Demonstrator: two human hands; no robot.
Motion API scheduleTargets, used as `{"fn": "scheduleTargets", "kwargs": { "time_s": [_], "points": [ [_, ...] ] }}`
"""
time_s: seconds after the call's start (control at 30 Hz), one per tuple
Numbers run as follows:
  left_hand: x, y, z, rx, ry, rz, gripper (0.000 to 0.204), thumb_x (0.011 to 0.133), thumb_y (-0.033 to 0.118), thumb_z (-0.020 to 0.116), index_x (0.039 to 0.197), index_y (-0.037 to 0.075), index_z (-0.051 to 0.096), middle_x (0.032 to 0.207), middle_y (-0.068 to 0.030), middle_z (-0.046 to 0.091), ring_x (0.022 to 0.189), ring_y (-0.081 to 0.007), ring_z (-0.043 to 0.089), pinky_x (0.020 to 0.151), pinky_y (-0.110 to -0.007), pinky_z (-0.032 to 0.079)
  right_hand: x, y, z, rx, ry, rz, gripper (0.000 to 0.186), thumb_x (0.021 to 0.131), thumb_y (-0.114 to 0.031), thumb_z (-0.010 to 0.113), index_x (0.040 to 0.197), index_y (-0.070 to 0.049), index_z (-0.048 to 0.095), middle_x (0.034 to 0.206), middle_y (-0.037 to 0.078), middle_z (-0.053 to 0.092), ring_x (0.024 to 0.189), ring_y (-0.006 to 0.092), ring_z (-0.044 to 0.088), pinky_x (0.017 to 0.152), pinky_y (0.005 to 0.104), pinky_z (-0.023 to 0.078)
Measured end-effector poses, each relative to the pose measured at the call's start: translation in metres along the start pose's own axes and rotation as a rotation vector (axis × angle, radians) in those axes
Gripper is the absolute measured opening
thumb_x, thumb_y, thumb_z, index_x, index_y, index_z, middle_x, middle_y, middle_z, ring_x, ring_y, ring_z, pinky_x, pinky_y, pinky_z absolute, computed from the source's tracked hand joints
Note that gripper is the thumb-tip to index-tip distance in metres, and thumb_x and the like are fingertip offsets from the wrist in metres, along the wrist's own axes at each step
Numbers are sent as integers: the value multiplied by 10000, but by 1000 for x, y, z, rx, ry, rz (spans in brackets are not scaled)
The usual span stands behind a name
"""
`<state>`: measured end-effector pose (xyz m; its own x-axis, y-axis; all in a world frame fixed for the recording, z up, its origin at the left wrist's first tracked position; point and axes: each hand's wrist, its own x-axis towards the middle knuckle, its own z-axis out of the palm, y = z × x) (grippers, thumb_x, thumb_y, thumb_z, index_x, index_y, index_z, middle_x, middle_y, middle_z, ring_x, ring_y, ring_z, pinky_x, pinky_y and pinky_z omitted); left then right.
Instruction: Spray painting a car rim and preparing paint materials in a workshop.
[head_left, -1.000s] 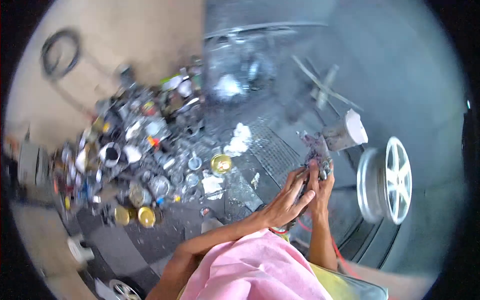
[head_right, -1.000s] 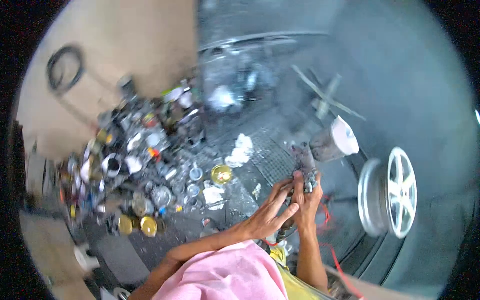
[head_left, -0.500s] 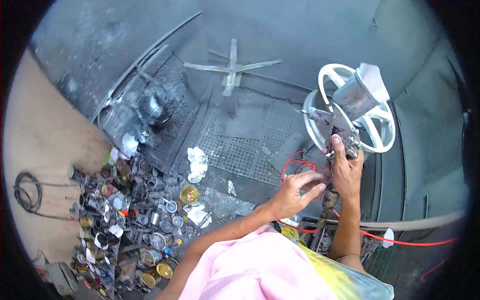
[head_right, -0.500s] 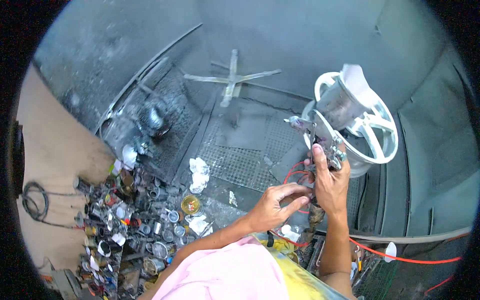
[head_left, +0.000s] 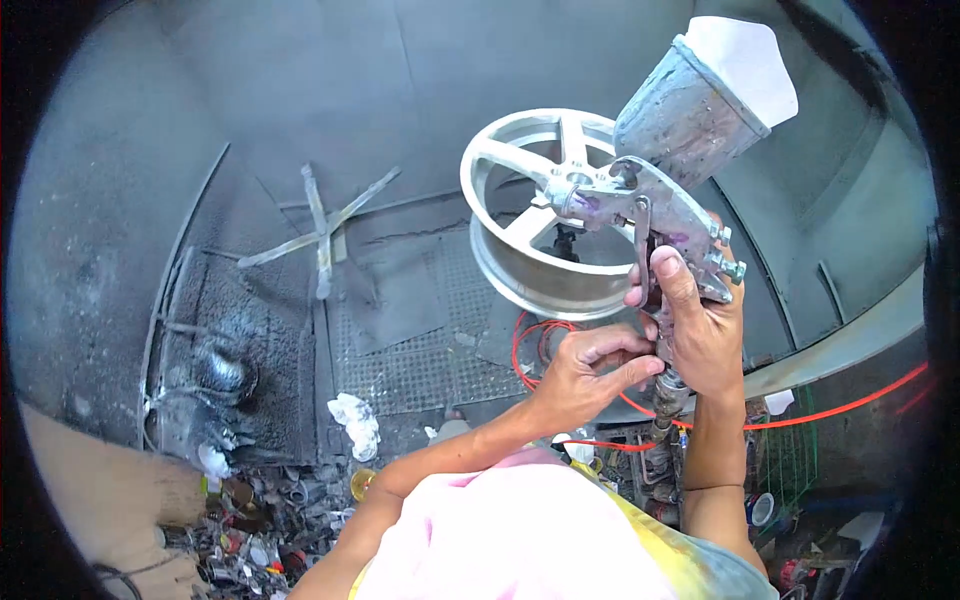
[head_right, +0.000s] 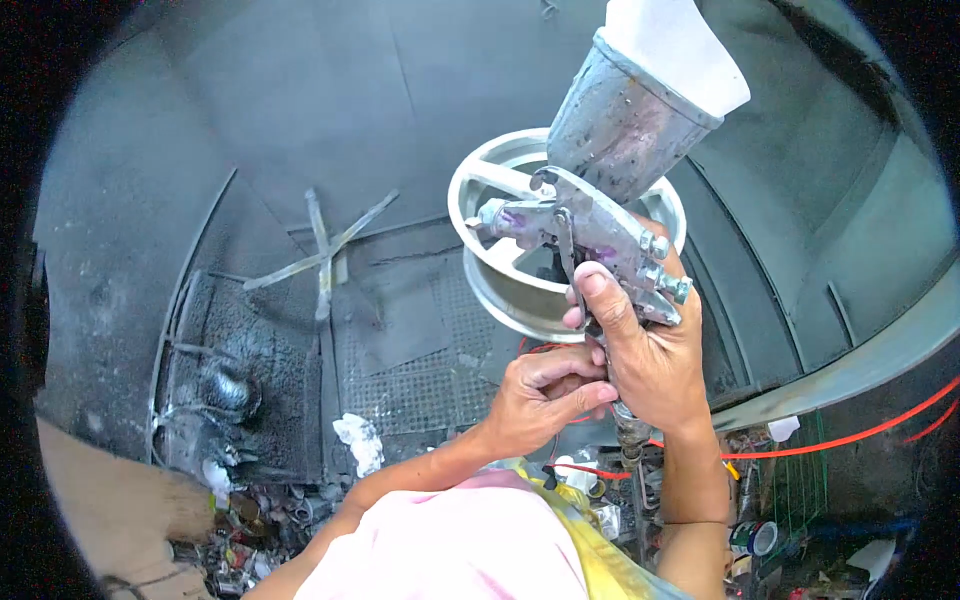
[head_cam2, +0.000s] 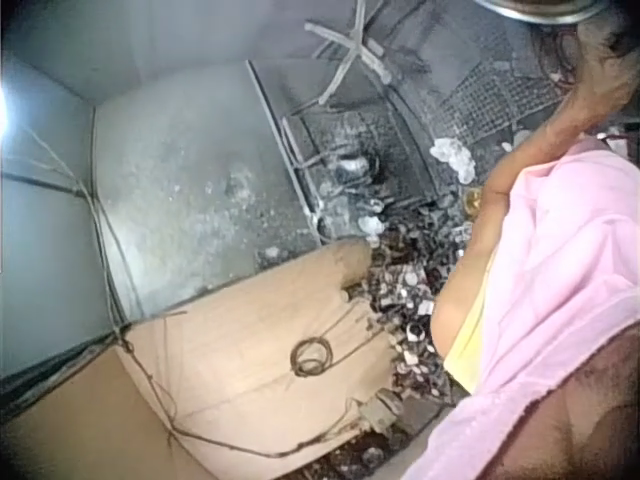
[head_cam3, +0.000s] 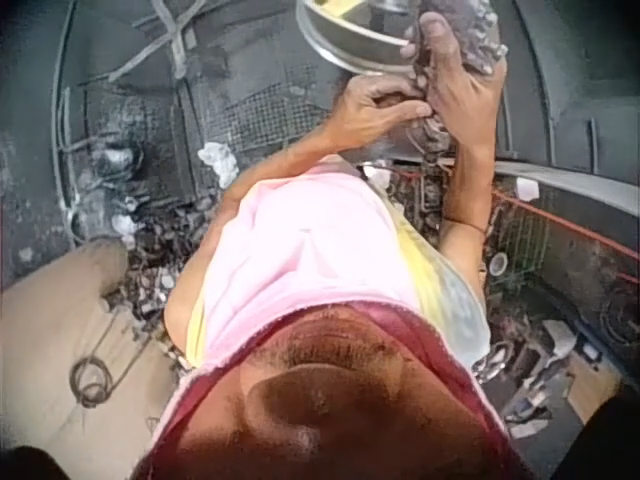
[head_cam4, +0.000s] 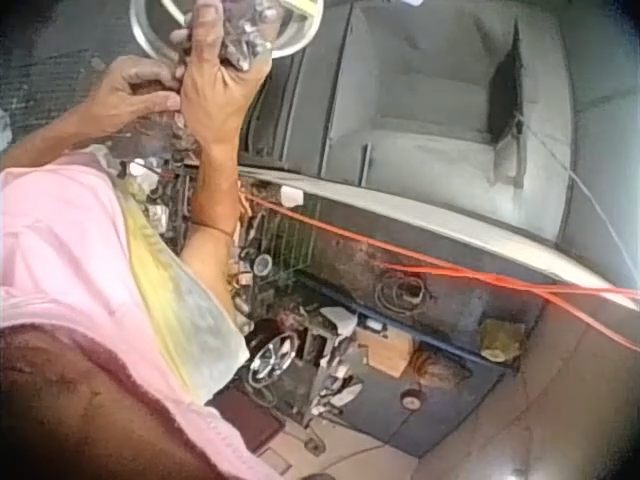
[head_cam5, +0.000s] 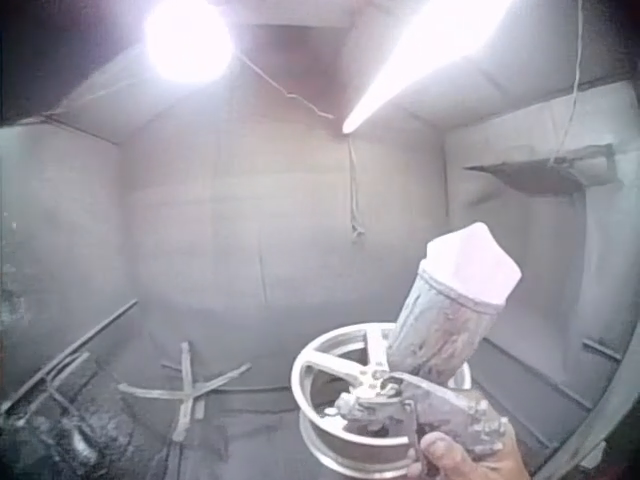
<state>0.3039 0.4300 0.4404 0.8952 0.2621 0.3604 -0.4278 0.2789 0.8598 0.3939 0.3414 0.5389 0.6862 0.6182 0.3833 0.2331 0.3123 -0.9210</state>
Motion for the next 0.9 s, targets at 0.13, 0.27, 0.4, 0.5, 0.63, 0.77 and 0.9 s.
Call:
{"fn": "scheduleTargets", "kwargs": {
  "time_s": [0.13, 0.27, 0.4, 0.5, 0.63, 0.77, 0.9],
  "points": [
    [17, -12, -29, 131, -87, 5, 166, 984, 8, 675, 1130, -67, 649, 1069, -67, 658, 897, -138, 700, 767, -261, 586, 24, 18, 5, 86, -24, 5, 360, 1048, -239, 617, 1327, -33, 524, 979, 132, 702, 808, 173, 715, 487, 240, 534],
    [41, 16, -75, 398, -32, -11, 177, 998, 86, 674, 1086, -64, 705, 988, -74, 721, 821, -111, 659, 744, -283, 550, 55, 50, 14, 102, -15, 64, 421, 1011, -199, 681, 1355, -9, 531, 1050, 71, 677, 802, 91, 670, 580, 200, 534],
    [61, 28, -171, 419, 230, -143, 237, 1054, 140, 589, 1143, -43, 710, 1027, -112, 728, 865, -148, 699, 776, -302, 565, 92, 91, 29, -63, -62, -46, 455, 1007, -170, 681, 1408, -18, 528, 1150, 82, 678, 820, 84, 643, 639, 223, 548],
    [104, 52, -212, 488, 335, -126, 347, 1092, 229, 514, 1249, -46, 655, 1051, -139, 720, 867, -165, 706, 791, -308, 565, 113, 118, 39, -49, -39, 36, 524, 1007, -187, 678, 1482, -52, 502, 1263, 125, 670, 923, 141, 684, 718, 288, 599],
    [168, 60, -240, 596, 246, -217, 388, 1099, 216, 503, 1365, -52, 594, 1114, -147, 700, 889, -157, 692, 811, -311, 557, 137, 166, 44, -350, -18, -175, 563, 985, -171, 683, 1512, -104, 494, 1270, 172, 653, 1048, 293, 697, 903, 389, 573],
    [203, 44, -272, 813, -111, -354, 435, 1097, 259, 521, 1349, -88, 588, 1136, -152, 661, 915, -166, 659, 827, -316, 551, 130, 185, 54, -443, 29, -17, 547, 1007, -291, 660, 1515, -173, 494, 1061, 174, 589, 836, 359, 665, 775, 444, 550],
    [221, 23, -272, 801, -294, -422, 449, 1103, 277, 504, 1334, -99, 588, 1101, -151, 676, 926, -173, 655, 839, -329, 559, 109, 195, 52, -496, 136, 0, 567, 1019, -308, 631, 1519, -104, 459, 1113, 201, 584, 883, 398, 664, 825, 468, 546]
  ]
}}
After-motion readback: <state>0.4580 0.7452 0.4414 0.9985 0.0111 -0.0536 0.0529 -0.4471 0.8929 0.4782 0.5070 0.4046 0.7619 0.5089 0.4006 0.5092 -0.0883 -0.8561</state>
